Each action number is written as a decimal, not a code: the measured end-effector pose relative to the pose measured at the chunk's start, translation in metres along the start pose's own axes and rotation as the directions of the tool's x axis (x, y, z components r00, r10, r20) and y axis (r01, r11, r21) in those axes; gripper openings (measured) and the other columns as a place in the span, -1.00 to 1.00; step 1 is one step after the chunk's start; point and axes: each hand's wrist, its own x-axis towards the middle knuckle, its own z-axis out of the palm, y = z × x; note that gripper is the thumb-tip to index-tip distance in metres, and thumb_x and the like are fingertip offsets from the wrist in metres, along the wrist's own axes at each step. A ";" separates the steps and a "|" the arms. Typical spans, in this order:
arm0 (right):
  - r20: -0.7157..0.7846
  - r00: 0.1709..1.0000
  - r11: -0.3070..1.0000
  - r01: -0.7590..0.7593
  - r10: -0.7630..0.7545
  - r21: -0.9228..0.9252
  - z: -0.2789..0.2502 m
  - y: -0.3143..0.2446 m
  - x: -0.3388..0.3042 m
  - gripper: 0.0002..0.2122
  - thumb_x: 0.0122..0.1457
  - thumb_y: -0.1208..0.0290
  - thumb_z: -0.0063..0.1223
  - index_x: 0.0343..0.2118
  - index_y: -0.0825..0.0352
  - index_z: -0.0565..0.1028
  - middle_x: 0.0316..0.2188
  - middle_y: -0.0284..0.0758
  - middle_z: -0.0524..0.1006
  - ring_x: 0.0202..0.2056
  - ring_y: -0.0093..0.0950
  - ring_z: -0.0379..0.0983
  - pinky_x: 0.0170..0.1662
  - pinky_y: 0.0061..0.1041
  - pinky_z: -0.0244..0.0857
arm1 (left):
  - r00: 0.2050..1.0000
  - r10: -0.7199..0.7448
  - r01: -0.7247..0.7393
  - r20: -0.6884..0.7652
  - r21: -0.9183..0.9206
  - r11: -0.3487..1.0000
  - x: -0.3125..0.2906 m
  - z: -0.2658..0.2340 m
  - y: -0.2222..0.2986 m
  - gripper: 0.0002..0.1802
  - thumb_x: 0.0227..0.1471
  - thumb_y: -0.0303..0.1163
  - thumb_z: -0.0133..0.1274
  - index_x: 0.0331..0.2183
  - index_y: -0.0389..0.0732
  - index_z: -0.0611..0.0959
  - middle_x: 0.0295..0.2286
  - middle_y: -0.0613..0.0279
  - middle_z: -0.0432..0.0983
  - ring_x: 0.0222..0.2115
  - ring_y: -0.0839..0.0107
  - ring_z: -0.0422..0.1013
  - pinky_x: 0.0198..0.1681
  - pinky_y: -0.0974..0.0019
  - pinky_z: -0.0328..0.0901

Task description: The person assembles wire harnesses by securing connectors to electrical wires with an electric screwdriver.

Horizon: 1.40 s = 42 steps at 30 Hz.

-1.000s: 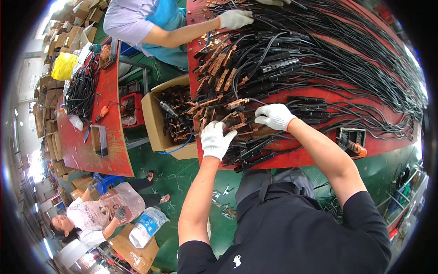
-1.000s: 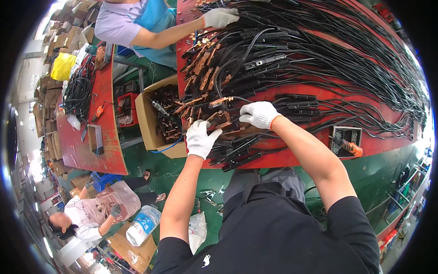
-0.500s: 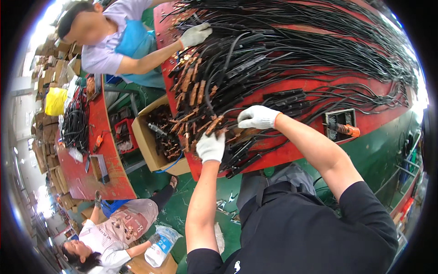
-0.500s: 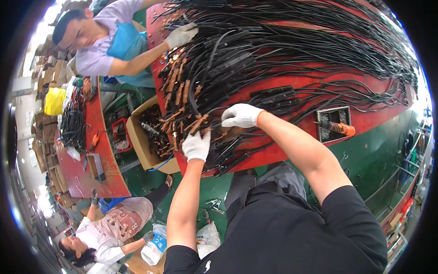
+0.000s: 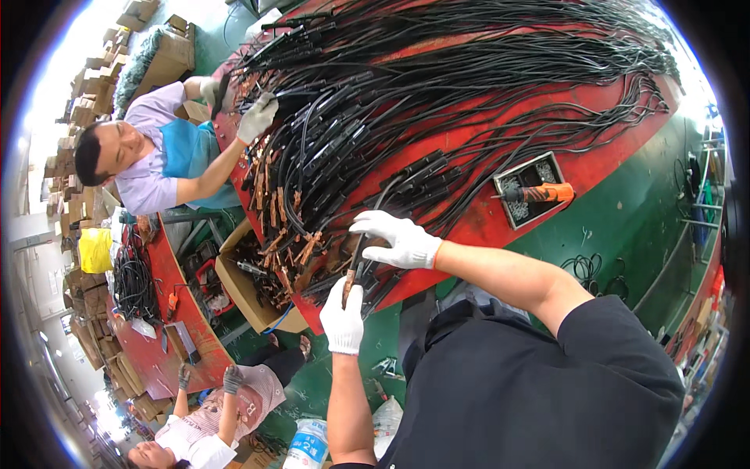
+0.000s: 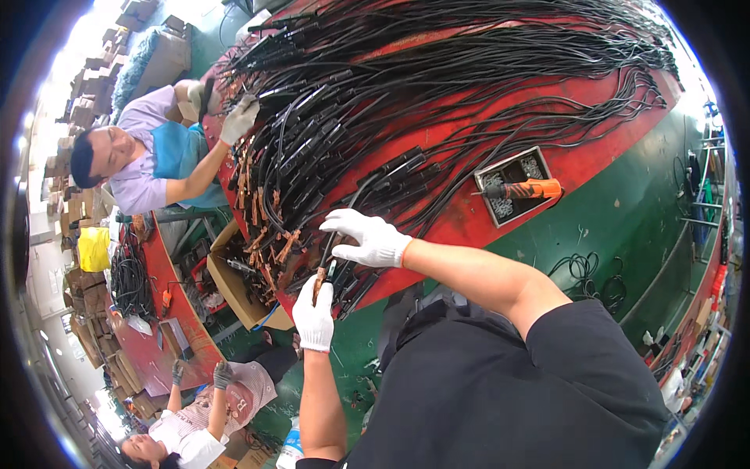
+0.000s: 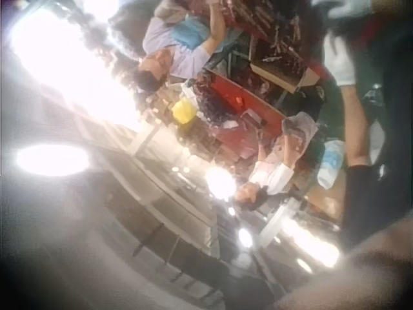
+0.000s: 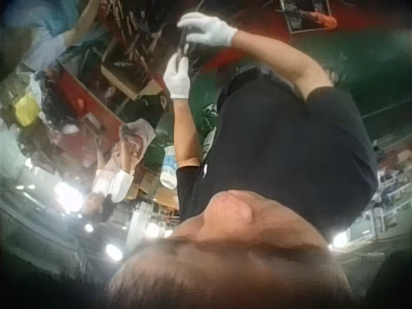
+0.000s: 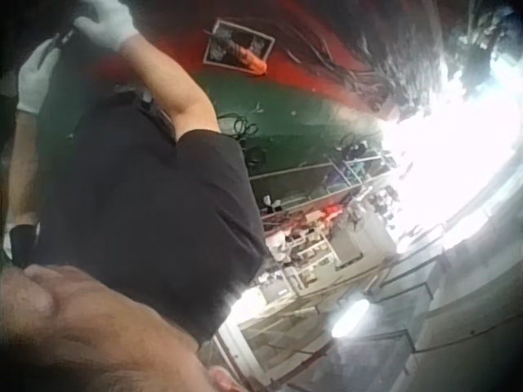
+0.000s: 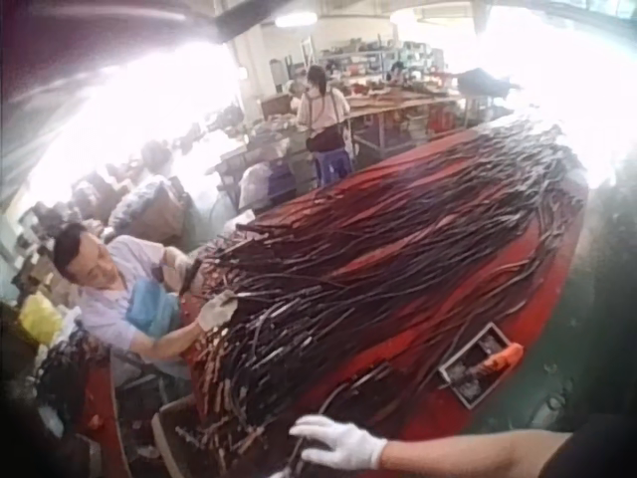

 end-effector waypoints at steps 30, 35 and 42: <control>0.376 0.787 -0.219 -0.307 0.489 0.926 0.011 -0.034 -0.083 -0.85 0.40 0.24 0.11 -0.06 0.08 0.45 -0.13 -0.36 0.63 -0.11 -0.45 0.58 -0.02 -0.19 0.52 | 0.737 -0.605 0.495 0.301 -0.850 0.180 -0.182 -0.022 0.099 -0.67 0.43 -0.21 -0.15 -0.07 -0.19 0.61 -0.66 0.42 0.28 -0.81 0.60 0.06 -0.74 0.45 0.02; 0.399 0.811 -0.101 -0.396 0.428 0.913 0.044 -0.053 -0.099 -0.84 0.44 0.26 0.03 -0.01 0.10 0.45 -0.05 -0.33 0.62 -0.02 -0.38 0.58 0.07 -0.17 0.49 | 0.743 -0.540 0.535 0.396 -0.836 0.122 -0.186 -0.036 0.067 -0.67 0.43 -0.20 -0.14 -0.02 -0.17 0.61 -0.65 0.43 0.26 -0.79 0.60 0.06 -0.71 0.46 0.03; 0.428 0.799 -0.058 -0.448 0.423 0.892 0.080 -0.089 -0.128 -0.77 0.43 0.25 0.05 0.05 0.17 0.45 -0.04 -0.28 0.62 -0.04 -0.36 0.60 0.01 -0.28 0.49 | 0.679 -0.423 0.671 0.600 -0.741 0.024 -0.170 -0.053 0.030 -0.70 0.42 -0.20 -0.13 -0.04 -0.17 0.58 -0.66 0.42 0.26 -0.79 0.59 0.09 -0.72 0.45 0.04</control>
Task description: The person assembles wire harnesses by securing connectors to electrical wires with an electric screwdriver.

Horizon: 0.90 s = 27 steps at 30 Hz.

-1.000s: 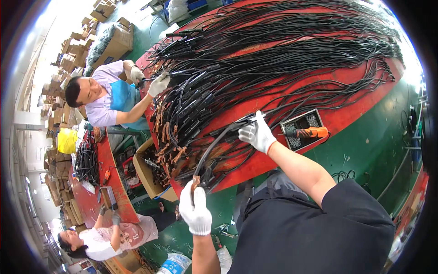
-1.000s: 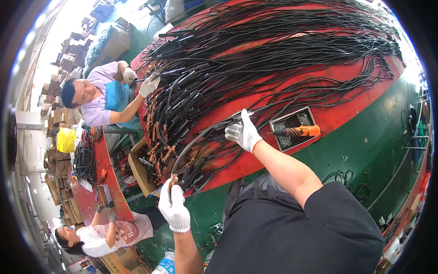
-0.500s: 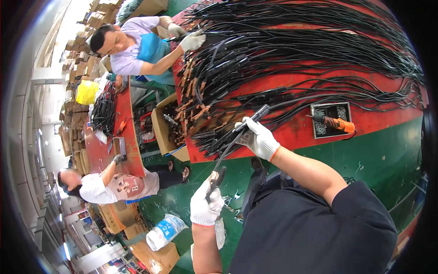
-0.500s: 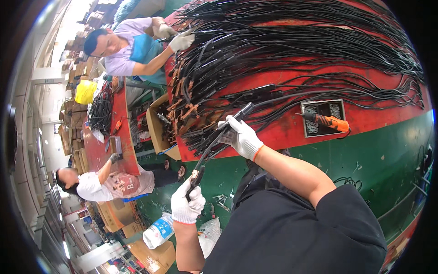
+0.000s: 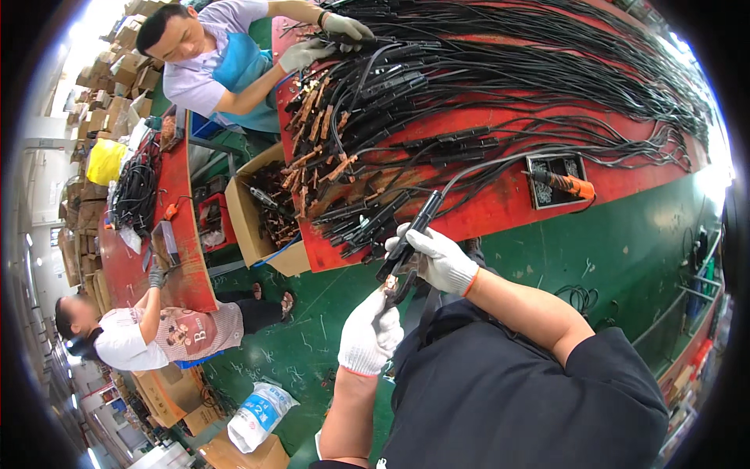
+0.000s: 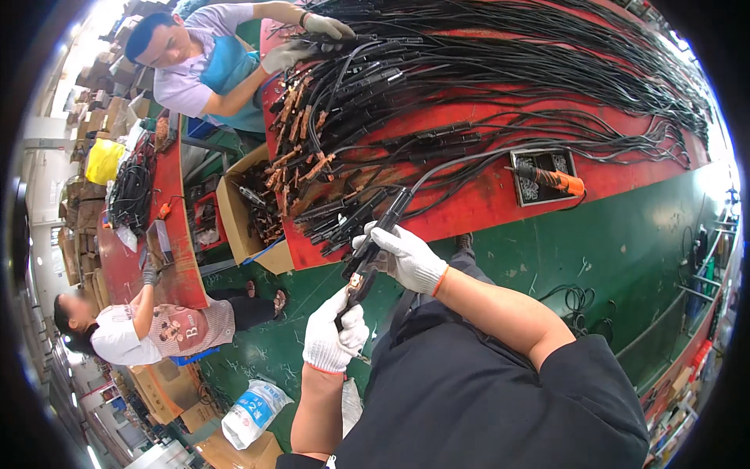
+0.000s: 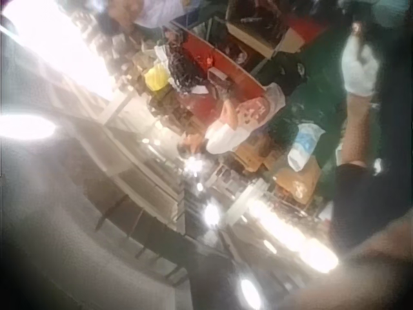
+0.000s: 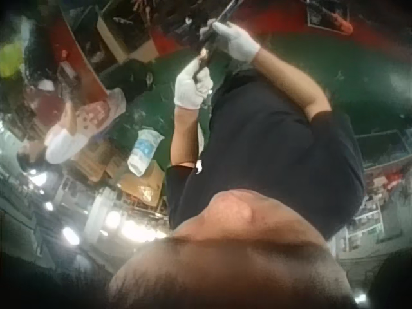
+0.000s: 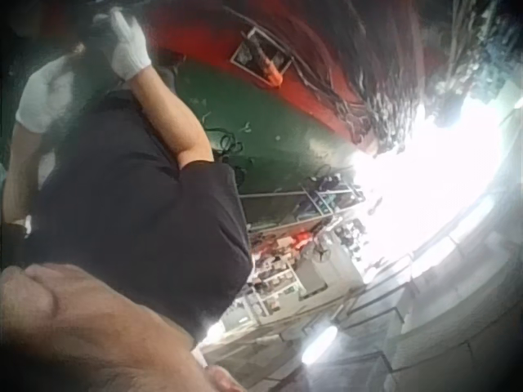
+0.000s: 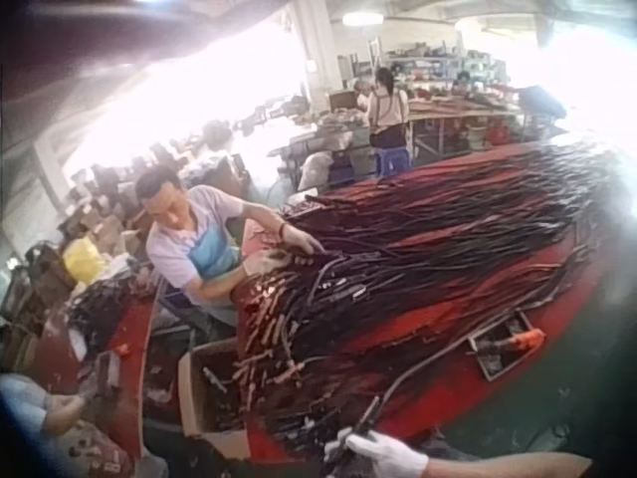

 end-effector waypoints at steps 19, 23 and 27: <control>0.169 0.984 0.965 -0.017 0.063 -0.260 0.019 -0.010 -0.027 -0.67 0.32 0.31 0.21 0.06 0.32 0.45 -0.01 -0.24 0.59 0.06 -0.40 0.52 0.22 -0.34 0.32 | 0.993 -0.019 0.016 0.116 0.031 0.999 0.018 -0.003 -0.001 -0.46 0.41 0.14 -0.20 -0.25 -0.12 0.61 -0.74 0.40 0.26 -0.84 0.55 0.07 -0.76 0.41 0.01; 0.130 0.988 0.994 -0.077 0.087 -0.081 0.018 -0.046 -0.031 -0.72 0.36 0.21 0.13 0.04 0.21 0.51 -0.01 -0.26 0.61 0.03 -0.34 0.54 0.18 -0.24 0.34 | 0.927 0.374 -0.313 -0.018 0.511 0.801 0.031 0.012 -0.013 -0.63 0.37 -0.06 0.00 -0.17 -0.17 0.68 -0.70 0.31 0.38 -0.73 0.53 0.27 -0.71 0.31 0.18; -0.250 0.968 0.999 0.030 -0.019 0.039 0.002 -0.084 -0.022 -0.79 0.37 0.08 0.10 -0.23 0.10 0.51 -0.21 -0.28 0.61 -0.16 -0.32 0.59 -0.04 -0.18 0.48 | 0.269 0.691 -0.445 0.671 0.723 -0.529 0.058 0.032 -0.038 -0.57 0.23 -0.24 0.16 0.04 -0.27 0.65 -0.55 0.00 0.57 -0.56 0.11 0.58 -0.43 0.12 0.44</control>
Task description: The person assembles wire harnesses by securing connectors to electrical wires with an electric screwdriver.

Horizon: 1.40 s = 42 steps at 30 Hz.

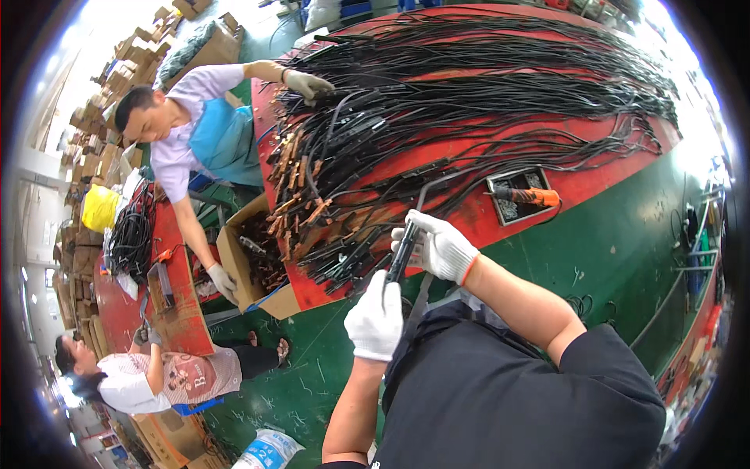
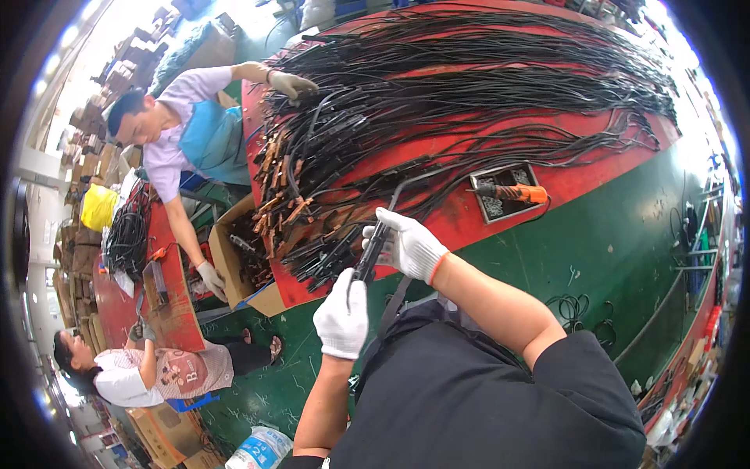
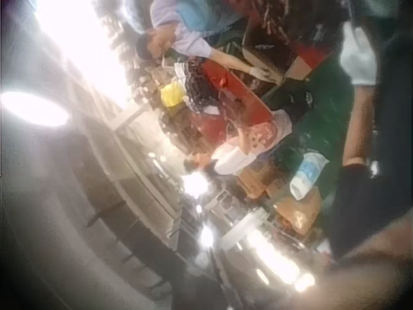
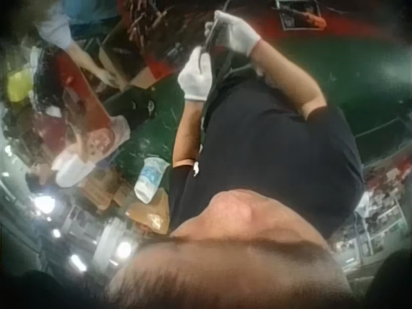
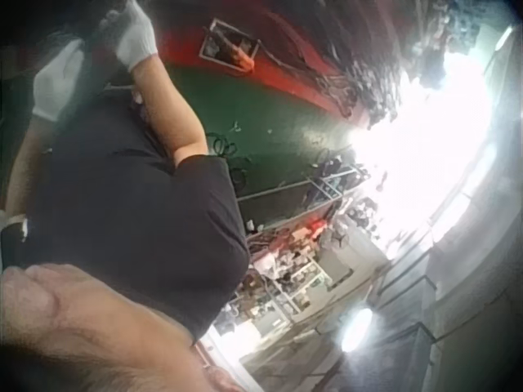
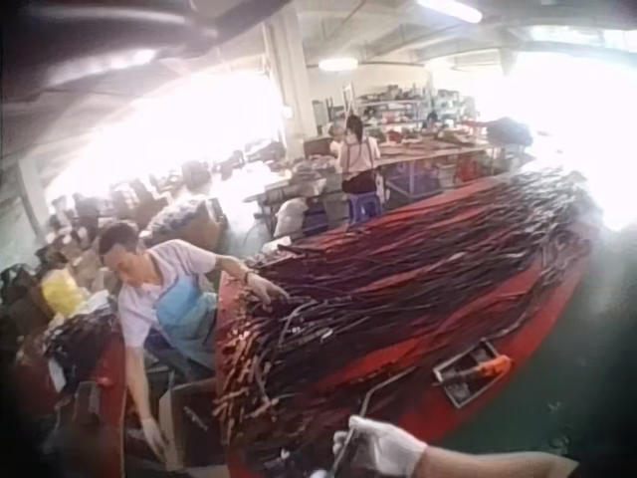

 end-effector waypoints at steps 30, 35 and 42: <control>-0.130 0.931 0.930 0.355 -0.342 0.095 0.020 -0.045 -0.051 -0.79 0.32 0.21 0.20 -0.22 0.06 0.35 -0.52 -0.53 0.43 -0.61 -0.65 0.34 -0.55 -0.50 0.33 | 0.707 -0.284 0.668 0.648 -0.744 -0.035 0.050 0.044 0.108 -0.65 0.43 -0.27 -0.13 0.14 -0.17 0.47 0.03 0.27 0.51 -0.02 0.44 0.46 0.08 0.30 0.35; -0.174 0.908 0.908 0.402 -0.381 0.113 0.024 -0.046 -0.046 -0.78 0.32 0.22 0.20 -0.23 0.08 0.34 -0.52 -0.52 0.42 -0.62 -0.63 0.33 -0.57 -0.45 0.34 | 0.773 -0.271 0.609 0.574 -0.790 0.064 0.052 0.059 0.085 -0.58 0.47 -0.18 -0.19 0.17 -0.22 0.48 0.05 0.21 0.50 0.04 0.41 0.43 0.15 0.28 0.30; -0.123 0.906 0.903 0.417 -0.404 0.105 0.035 -0.053 -0.054 -0.75 0.31 0.19 0.21 -0.26 0.13 0.33 -0.48 -0.47 0.41 -0.59 -0.62 0.34 -0.53 -0.46 0.33 | 0.837 -0.261 0.512 0.480 -0.857 0.067 0.046 0.052 0.106 -0.54 0.49 -0.18 -0.22 0.24 -0.19 0.44 0.12 0.26 0.48 0.10 0.44 0.41 0.19 0.29 0.27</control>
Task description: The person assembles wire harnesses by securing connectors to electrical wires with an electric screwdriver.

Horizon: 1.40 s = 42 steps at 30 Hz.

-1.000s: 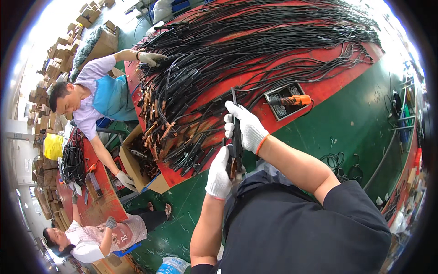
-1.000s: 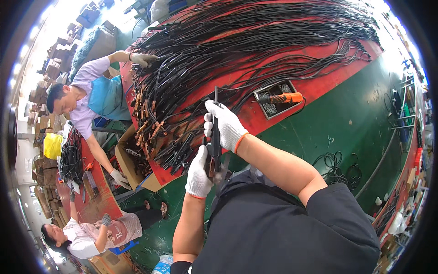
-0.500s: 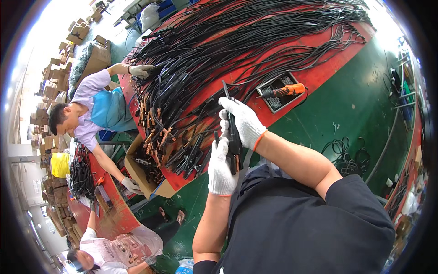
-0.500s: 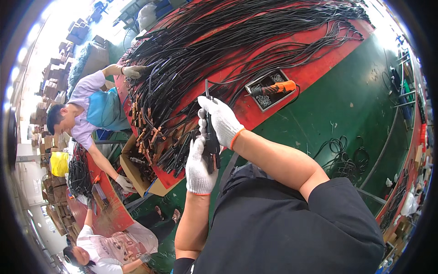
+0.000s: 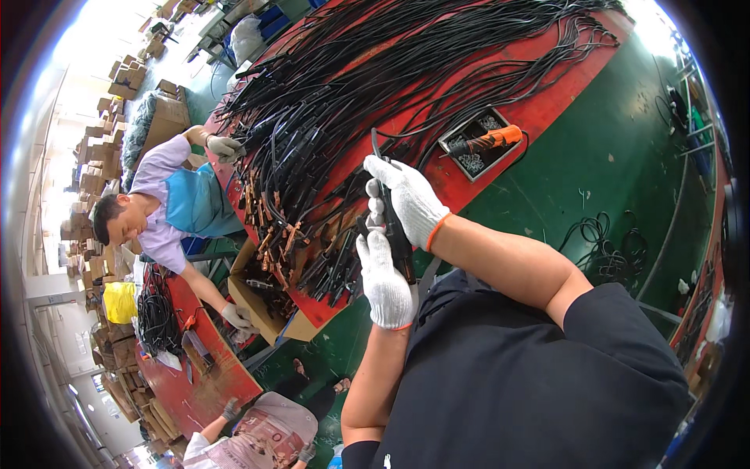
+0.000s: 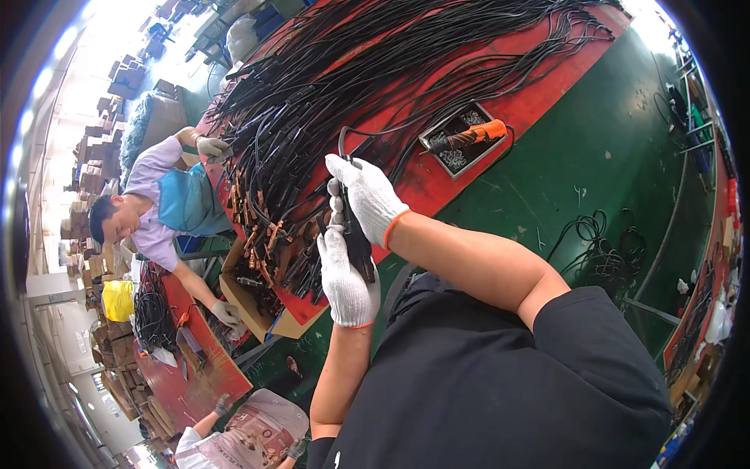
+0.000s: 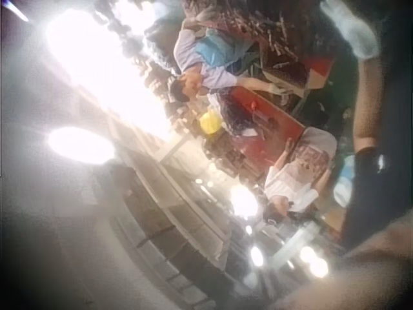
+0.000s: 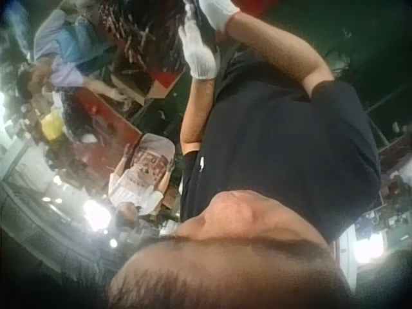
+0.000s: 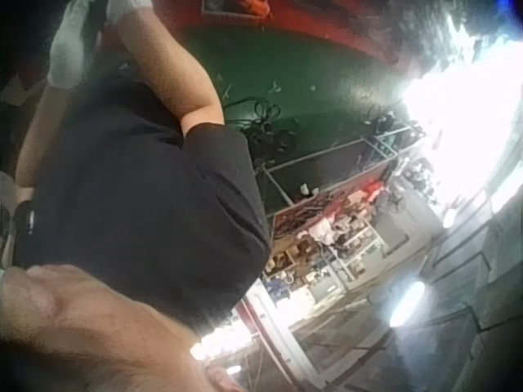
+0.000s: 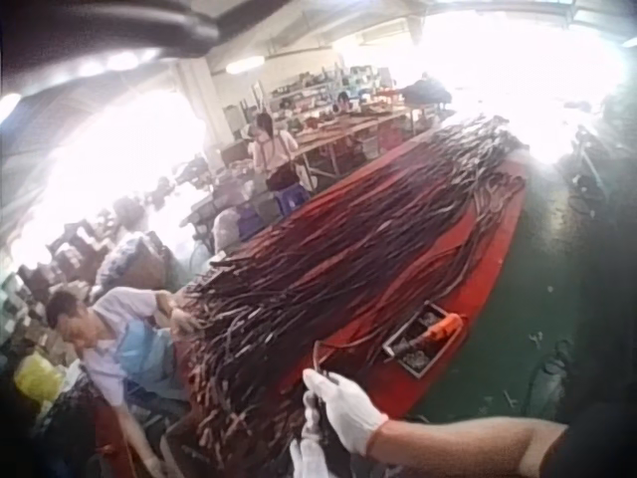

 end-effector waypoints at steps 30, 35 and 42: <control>0.086 0.987 0.663 0.156 -0.136 -0.732 -0.016 0.005 -0.002 -0.46 0.16 -0.03 0.29 -0.04 0.40 0.56 -0.23 -0.37 0.62 -0.12 -0.54 0.50 0.02 -0.50 0.34 | 0.965 -0.252 0.207 0.068 0.383 0.900 -0.023 -0.043 0.016 -0.71 0.40 -0.28 -0.05 -0.14 -0.34 0.58 -0.42 0.14 0.59 -0.54 0.42 0.52 -0.43 0.34 0.42; 0.191 0.969 0.724 0.017 0.160 -0.690 -0.035 0.007 -0.042 -0.65 0.26 0.15 0.26 -0.08 0.34 0.57 -0.28 -0.40 0.61 -0.29 -0.65 0.51 -0.20 -0.58 0.40 | 0.944 -0.330 0.325 0.024 0.123 0.938 -0.032 -0.041 0.022 -0.65 0.40 -0.24 -0.04 -0.07 -0.36 0.58 -0.40 0.15 0.59 -0.52 0.43 0.52 -0.45 0.34 0.41; 0.152 0.976 0.713 -0.005 0.155 -0.701 -0.056 0.014 -0.043 -0.72 0.26 0.22 0.27 -0.15 0.36 0.61 -0.31 -0.39 0.64 -0.27 -0.63 0.54 -0.13 -0.54 0.42 | 0.929 -0.365 0.333 0.057 0.299 0.894 -0.035 -0.053 0.006 -0.61 0.40 -0.22 -0.01 -0.03 -0.39 0.57 -0.43 0.18 0.58 -0.50 0.47 0.50 -0.41 0.38 0.37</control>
